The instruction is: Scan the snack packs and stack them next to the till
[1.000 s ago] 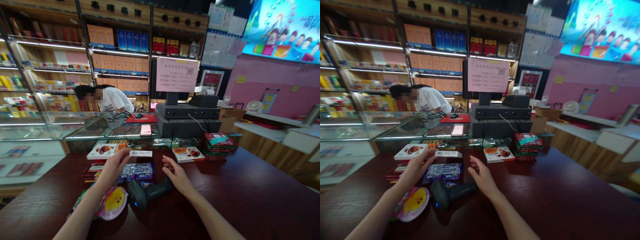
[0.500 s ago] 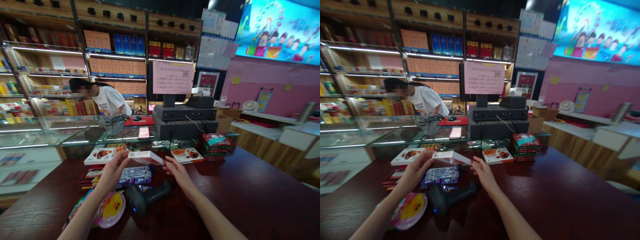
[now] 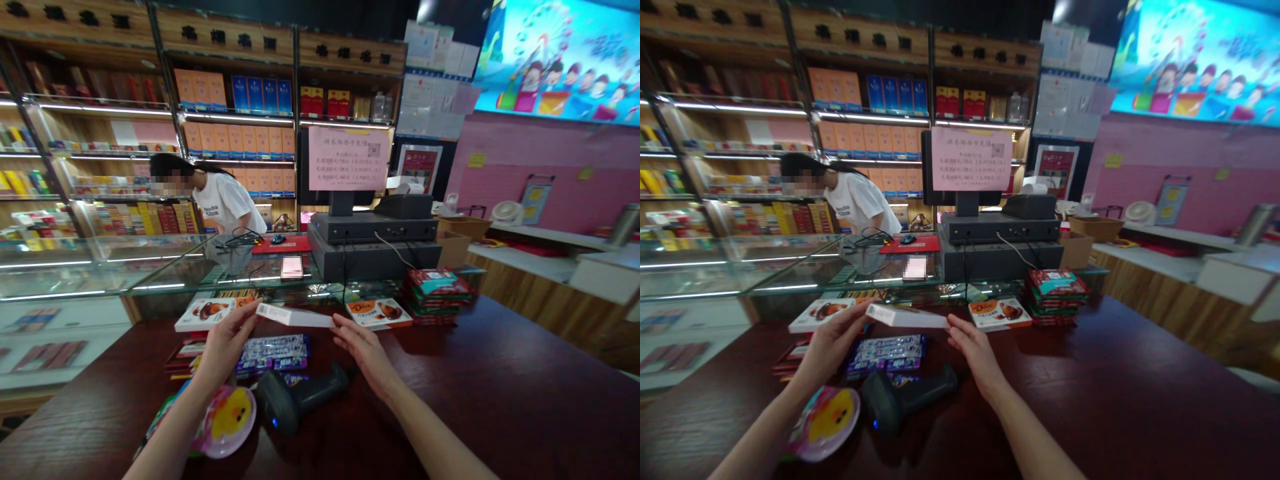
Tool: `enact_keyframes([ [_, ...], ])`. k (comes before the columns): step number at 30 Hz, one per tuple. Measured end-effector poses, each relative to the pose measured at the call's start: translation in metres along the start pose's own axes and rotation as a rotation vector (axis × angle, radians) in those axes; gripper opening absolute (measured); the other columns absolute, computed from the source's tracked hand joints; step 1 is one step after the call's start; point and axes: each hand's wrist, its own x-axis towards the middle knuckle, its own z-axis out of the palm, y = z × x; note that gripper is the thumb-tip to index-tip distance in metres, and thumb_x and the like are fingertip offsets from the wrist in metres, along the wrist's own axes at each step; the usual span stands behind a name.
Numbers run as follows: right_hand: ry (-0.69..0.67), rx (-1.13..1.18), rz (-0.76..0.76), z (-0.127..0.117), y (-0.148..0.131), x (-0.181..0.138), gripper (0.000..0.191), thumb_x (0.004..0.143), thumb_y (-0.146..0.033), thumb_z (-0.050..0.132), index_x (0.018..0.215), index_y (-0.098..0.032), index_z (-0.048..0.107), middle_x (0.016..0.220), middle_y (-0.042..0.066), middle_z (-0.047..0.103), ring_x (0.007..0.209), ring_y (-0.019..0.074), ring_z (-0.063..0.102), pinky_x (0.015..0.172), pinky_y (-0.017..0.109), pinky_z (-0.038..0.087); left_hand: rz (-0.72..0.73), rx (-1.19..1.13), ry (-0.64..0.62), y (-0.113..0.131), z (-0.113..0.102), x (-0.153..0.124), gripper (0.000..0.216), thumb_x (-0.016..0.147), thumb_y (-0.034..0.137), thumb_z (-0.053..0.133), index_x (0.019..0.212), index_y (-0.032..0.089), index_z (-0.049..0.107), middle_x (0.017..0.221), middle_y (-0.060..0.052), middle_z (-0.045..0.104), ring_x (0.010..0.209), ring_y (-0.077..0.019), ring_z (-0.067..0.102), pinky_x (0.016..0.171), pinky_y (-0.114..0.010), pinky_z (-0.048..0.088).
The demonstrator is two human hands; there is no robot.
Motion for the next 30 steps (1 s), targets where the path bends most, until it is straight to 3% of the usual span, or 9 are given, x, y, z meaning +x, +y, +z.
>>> enact_keyframes([
  [6, -0.020, -0.097, -0.121, -0.003, 0.003, 0.001, 0.051, 0.076, -0.050, 0.080, 0.121, -0.029, 0.072, 0.138, 0.007, 0.063, 0.132, 0.0321, 0.055, 0.113, 0.052, 0.040, -0.038, -0.022, -0.043, 0.003, 0.002, 0.000, 0.068, 0.083, 0.059, 0.053, 0.136, 0.016, 0.060, 0.131, -0.011, 0.068, 0.122, -0.0298, 0.062, 0.107, -0.047, 0.047],
  [11, -0.082, -0.160, -0.183, 0.000, 0.000, -0.003, 0.050, 0.077, -0.050, 0.079, 0.123, -0.031, 0.070, 0.142, 0.006, 0.059, 0.135, 0.0316, 0.052, 0.115, 0.051, 0.039, -0.067, -0.013, -0.057, -0.001, 0.004, 0.002, 0.083, 0.074, 0.059, 0.065, 0.142, 0.014, 0.052, 0.131, -0.015, 0.065, 0.114, -0.0313, 0.066, 0.104, -0.050, 0.049],
  [21, -0.061, -0.120, -0.213, -0.006, 0.001, -0.002, 0.051, 0.085, -0.043, 0.072, 0.132, -0.031, 0.060, 0.148, 0.005, 0.054, 0.140, 0.0287, 0.047, 0.117, 0.050, 0.037, -0.046, -0.142, -0.163, -0.003, 0.005, -0.002, 0.094, 0.074, 0.048, 0.073, 0.152, 0.017, 0.030, 0.146, -0.019, 0.054, 0.136, -0.0306, 0.052, 0.117, -0.052, 0.037],
  [30, -0.033, -0.113, -0.241, -0.007, -0.004, -0.003, 0.046, 0.084, -0.043, 0.072, 0.128, -0.031, 0.065, 0.144, 0.004, 0.059, 0.140, 0.0281, 0.046, 0.118, 0.050, 0.034, 0.044, -0.057, -0.206, -0.008, -0.002, -0.002, 0.082, 0.074, 0.042, 0.075, 0.146, 0.021, 0.042, 0.150, -0.015, 0.051, 0.139, -0.0305, 0.048, 0.119, -0.051, 0.035],
])
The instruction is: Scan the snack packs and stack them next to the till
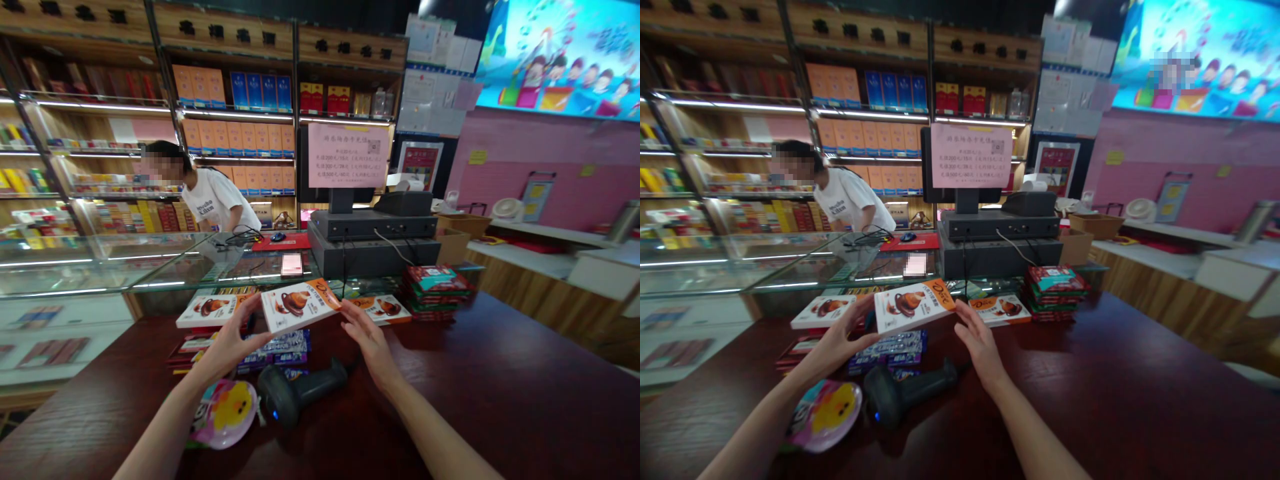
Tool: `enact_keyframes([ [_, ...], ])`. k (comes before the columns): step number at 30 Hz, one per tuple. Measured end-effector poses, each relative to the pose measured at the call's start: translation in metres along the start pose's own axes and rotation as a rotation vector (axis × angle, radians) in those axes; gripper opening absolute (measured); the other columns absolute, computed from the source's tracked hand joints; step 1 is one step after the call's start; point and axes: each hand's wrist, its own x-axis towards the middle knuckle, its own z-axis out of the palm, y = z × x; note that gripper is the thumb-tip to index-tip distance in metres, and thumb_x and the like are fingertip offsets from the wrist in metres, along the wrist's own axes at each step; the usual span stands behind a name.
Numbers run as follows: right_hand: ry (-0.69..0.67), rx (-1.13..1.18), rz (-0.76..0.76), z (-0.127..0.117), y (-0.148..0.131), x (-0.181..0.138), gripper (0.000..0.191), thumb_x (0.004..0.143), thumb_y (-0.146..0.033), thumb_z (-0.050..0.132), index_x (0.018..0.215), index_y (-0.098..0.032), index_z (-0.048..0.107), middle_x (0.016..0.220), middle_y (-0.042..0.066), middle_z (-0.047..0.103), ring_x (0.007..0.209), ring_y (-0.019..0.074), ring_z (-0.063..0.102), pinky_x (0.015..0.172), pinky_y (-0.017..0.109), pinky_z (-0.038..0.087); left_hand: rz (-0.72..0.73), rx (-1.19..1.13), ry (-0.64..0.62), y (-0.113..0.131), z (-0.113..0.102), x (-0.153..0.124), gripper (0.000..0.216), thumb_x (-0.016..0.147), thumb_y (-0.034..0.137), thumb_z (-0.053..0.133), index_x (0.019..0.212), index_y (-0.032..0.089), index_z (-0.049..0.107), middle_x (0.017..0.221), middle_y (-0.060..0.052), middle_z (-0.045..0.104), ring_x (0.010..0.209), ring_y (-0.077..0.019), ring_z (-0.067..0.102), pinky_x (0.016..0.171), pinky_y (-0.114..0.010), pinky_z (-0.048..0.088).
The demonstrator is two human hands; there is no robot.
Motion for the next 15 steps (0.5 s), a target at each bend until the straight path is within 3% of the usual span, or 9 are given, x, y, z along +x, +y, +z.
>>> enact_keyframes([
  [15, -0.008, -0.035, -0.012, 0.002, -0.004, -0.001, 0.050, 0.082, -0.044, 0.074, 0.129, -0.031, 0.065, 0.143, 0.006, 0.060, 0.140, 0.0292, 0.047, 0.117, 0.050, 0.034, -0.017, 0.071, -0.018, -0.012, -0.005, 0.001, 0.093, 0.074, 0.043, 0.074, 0.154, 0.025, 0.032, 0.157, -0.014, 0.042, 0.141, -0.0314, 0.045, 0.117, -0.053, 0.036],
])
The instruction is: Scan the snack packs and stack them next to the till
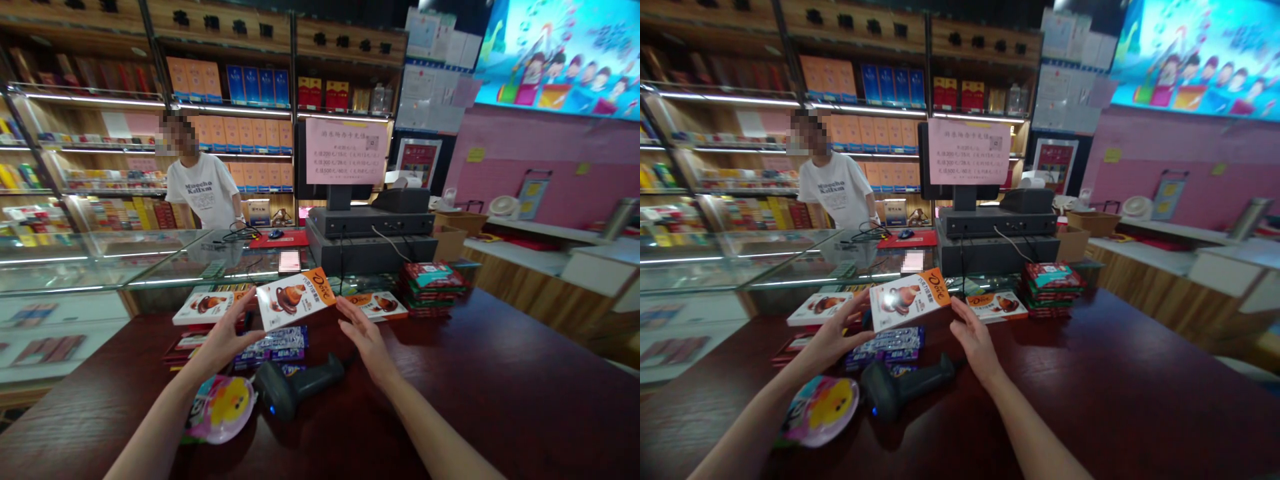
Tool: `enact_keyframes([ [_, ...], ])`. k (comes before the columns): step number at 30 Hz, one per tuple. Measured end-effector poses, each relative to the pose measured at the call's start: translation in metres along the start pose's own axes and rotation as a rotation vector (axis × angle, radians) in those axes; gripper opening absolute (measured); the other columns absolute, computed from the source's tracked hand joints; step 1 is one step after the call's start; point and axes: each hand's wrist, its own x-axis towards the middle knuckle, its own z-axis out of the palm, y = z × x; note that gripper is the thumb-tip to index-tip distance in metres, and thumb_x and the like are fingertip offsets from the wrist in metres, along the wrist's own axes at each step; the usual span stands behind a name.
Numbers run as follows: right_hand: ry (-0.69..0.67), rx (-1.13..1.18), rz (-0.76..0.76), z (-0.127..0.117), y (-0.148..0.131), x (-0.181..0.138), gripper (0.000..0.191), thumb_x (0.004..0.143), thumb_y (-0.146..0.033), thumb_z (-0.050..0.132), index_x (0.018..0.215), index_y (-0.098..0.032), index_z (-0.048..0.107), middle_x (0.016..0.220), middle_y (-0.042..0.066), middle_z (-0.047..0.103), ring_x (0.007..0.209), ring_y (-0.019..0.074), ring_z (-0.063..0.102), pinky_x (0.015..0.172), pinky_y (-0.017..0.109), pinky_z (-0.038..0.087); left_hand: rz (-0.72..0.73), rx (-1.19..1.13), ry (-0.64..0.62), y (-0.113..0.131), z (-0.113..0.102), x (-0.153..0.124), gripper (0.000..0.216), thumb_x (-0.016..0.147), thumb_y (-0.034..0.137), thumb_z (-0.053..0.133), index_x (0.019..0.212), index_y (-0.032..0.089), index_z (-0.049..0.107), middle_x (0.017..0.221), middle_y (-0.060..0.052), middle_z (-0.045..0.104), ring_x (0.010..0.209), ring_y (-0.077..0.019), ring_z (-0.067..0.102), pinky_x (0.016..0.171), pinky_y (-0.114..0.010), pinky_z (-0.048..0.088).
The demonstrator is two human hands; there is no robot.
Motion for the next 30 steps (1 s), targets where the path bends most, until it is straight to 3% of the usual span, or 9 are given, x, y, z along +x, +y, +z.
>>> enact_keyframes([
  [6, -0.034, -0.012, -0.001, 0.002, 0.002, -0.001, 0.051, 0.080, -0.043, 0.075, 0.129, -0.031, 0.065, 0.144, 0.006, 0.059, 0.139, 0.0283, 0.048, 0.116, 0.049, 0.037, 0.001, -0.069, -0.013, 0.002, 0.000, 0.000, 0.088, 0.076, 0.038, 0.072, 0.154, 0.029, 0.033, 0.154, -0.009, 0.046, 0.137, -0.0283, 0.050, 0.115, -0.049, 0.040],
  [17, 0.018, -0.064, -0.037, -0.002, 0.007, 0.001, 0.050, 0.080, -0.040, 0.074, 0.128, -0.029, 0.066, 0.140, 0.007, 0.062, 0.136, 0.0271, 0.052, 0.117, 0.048, 0.035, -0.003, -0.161, -0.025, 0.015, 0.005, 0.004, 0.082, 0.075, 0.038, 0.072, 0.150, 0.024, 0.040, 0.138, -0.011, 0.062, 0.127, -0.0289, 0.059, 0.109, -0.050, 0.047],
  [23, 0.107, -0.072, -0.046, -0.002, 0.002, 0.008, 0.048, 0.075, -0.040, 0.075, 0.122, -0.028, 0.069, 0.134, 0.007, 0.066, 0.131, 0.0276, 0.056, 0.117, 0.049, 0.036, 0.012, -0.128, -0.005, 0.029, 0.009, 0.015, 0.066, 0.070, 0.041, 0.075, 0.130, 0.019, 0.059, 0.136, -0.014, 0.064, 0.123, -0.0316, 0.062, 0.109, -0.054, 0.046],
  [30, 0.233, -0.106, -0.079, -0.022, -0.006, 0.015, 0.041, 0.074, -0.035, 0.073, 0.113, -0.023, 0.070, 0.124, 0.008, 0.071, 0.120, 0.0268, 0.064, 0.115, 0.048, 0.040, 0.023, -0.141, -0.088, 0.047, 0.032, 0.028, 0.063, 0.071, 0.042, 0.075, 0.126, 0.018, 0.056, 0.128, -0.012, 0.069, 0.118, -0.0298, 0.066, 0.108, -0.054, 0.048],
])
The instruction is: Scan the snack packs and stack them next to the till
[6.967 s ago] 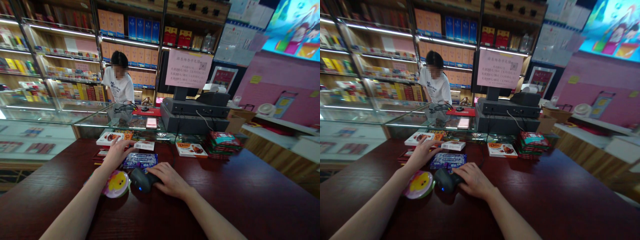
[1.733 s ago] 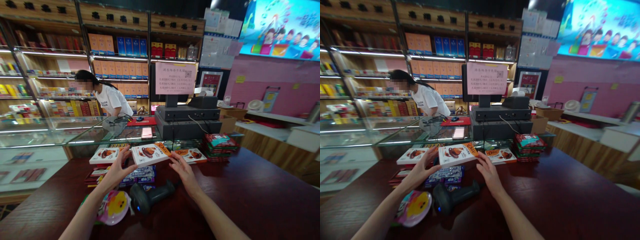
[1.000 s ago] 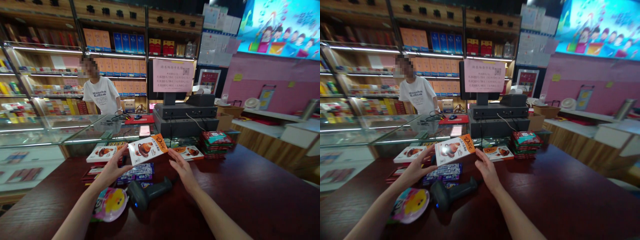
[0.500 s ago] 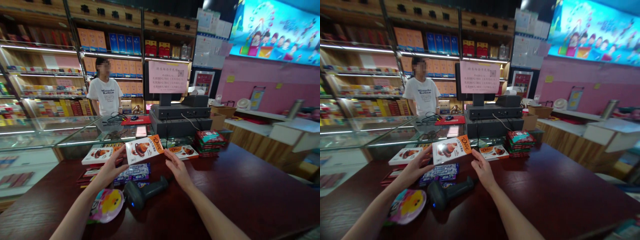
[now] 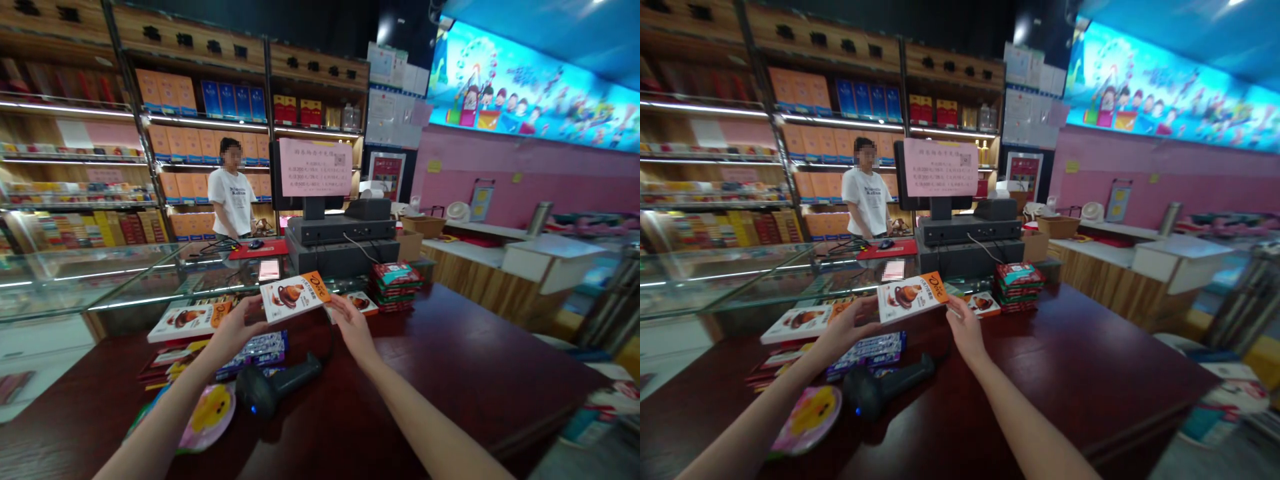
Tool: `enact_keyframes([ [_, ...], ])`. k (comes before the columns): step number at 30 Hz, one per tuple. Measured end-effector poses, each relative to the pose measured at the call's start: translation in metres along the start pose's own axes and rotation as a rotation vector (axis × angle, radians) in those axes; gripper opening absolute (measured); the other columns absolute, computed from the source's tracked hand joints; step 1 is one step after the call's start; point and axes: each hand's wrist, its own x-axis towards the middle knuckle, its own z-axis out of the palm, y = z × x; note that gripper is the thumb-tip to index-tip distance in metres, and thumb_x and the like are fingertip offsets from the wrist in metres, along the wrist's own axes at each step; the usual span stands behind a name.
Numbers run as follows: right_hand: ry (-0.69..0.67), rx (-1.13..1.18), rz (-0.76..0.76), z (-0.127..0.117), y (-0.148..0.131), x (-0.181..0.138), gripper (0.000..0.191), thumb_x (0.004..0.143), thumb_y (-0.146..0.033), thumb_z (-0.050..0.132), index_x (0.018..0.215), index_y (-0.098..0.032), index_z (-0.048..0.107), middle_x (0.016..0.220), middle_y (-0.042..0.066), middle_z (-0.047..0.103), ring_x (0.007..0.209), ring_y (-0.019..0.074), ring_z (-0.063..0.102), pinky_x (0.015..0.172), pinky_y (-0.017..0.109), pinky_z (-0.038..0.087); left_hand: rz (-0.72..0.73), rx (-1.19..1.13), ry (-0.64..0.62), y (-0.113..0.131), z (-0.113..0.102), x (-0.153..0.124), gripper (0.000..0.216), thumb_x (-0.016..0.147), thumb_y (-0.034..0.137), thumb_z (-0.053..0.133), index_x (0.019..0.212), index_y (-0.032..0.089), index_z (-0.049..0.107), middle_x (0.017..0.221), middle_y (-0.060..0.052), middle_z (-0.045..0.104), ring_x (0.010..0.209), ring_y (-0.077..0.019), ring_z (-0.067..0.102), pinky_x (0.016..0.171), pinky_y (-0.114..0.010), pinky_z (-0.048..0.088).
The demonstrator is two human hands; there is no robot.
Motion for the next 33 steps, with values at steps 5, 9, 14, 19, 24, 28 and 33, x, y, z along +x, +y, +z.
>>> enact_keyframes([
  [5, 0.071, -0.040, -0.008, -0.026, 0.000, 0.004, 0.040, 0.071, -0.029, 0.070, 0.110, -0.022, 0.069, 0.120, 0.008, 0.072, 0.117, 0.0270, 0.065, 0.111, 0.047, 0.044, 0.012, -0.099, -0.098, 0.002, 0.030, 0.014, 0.053, 0.070, 0.036, 0.075, 0.116, 0.018, 0.055, 0.122, -0.012, 0.072, 0.115, -0.0266, 0.068, 0.105, -0.049, 0.051],
  [9, 0.096, -0.076, -0.019, -0.046, 0.008, 0.008, 0.037, 0.071, -0.028, 0.067, 0.108, -0.022, 0.068, 0.115, 0.007, 0.073, 0.113, 0.0264, 0.067, 0.110, 0.047, 0.045, 0.012, -0.081, -0.121, -0.005, 0.055, 0.029, 0.047, 0.067, 0.030, 0.074, 0.109, 0.018, 0.055, 0.118, -0.012, 0.073, 0.112, -0.0260, 0.069, 0.103, -0.047, 0.051],
  [14, 0.133, -0.098, 0.004, -0.067, 0.027, 0.015, 0.039, 0.070, -0.028, 0.068, 0.108, -0.021, 0.068, 0.116, 0.009, 0.073, 0.113, 0.0267, 0.068, 0.109, 0.047, 0.046, -0.011, -0.062, -0.162, -0.008, 0.080, 0.043, 0.040, 0.067, 0.023, 0.073, 0.103, 0.018, 0.057, 0.114, -0.012, 0.074, 0.108, -0.0261, 0.071, 0.102, -0.045, 0.052],
  [19, 0.174, -0.174, 0.049, -0.084, 0.051, 0.022, 0.039, 0.068, -0.025, 0.064, 0.107, -0.020, 0.067, 0.114, 0.009, 0.075, 0.111, 0.0256, 0.070, 0.106, 0.044, 0.049, -0.093, 0.069, -0.196, -0.005, 0.103, 0.055, 0.040, 0.067, 0.021, 0.074, 0.103, 0.017, 0.058, 0.118, -0.013, 0.073, 0.109, -0.0253, 0.070, 0.100, -0.037, 0.053],
  [24, 0.134, -0.389, 0.066, -0.096, 0.065, 0.026, 0.041, 0.074, -0.021, 0.056, 0.114, -0.019, 0.064, 0.121, 0.010, 0.073, 0.116, 0.0233, 0.068, 0.106, 0.040, 0.050, -0.139, 0.201, -0.230, -0.007, 0.119, 0.065, 0.035, 0.072, 0.024, 0.072, 0.104, 0.017, 0.059, 0.118, -0.010, 0.073, 0.112, -0.0237, 0.069, 0.099, -0.030, 0.051],
  [28, 0.128, -0.495, 0.089, -0.100, 0.068, 0.026, 0.044, 0.076, -0.023, 0.057, 0.120, -0.020, 0.064, 0.124, 0.010, 0.071, 0.120, 0.0248, 0.065, 0.109, 0.043, 0.046, -0.168, 0.300, -0.246, -0.013, 0.128, 0.068, 0.038, 0.073, 0.027, 0.073, 0.107, 0.018, 0.060, 0.120, -0.011, 0.073, 0.114, -0.0250, 0.068, 0.098, -0.031, 0.051],
  [33, 0.111, -0.615, 0.091, -0.101, 0.064, 0.023, 0.047, 0.079, -0.023, 0.057, 0.124, -0.018, 0.065, 0.130, 0.011, 0.068, 0.126, 0.0261, 0.061, 0.113, 0.044, 0.042, -0.194, 0.425, -0.275, -0.016, 0.131, 0.073, 0.039, 0.076, 0.031, 0.073, 0.111, 0.019, 0.060, 0.122, -0.011, 0.072, 0.116, -0.0257, 0.067, 0.097, -0.033, 0.050],
])
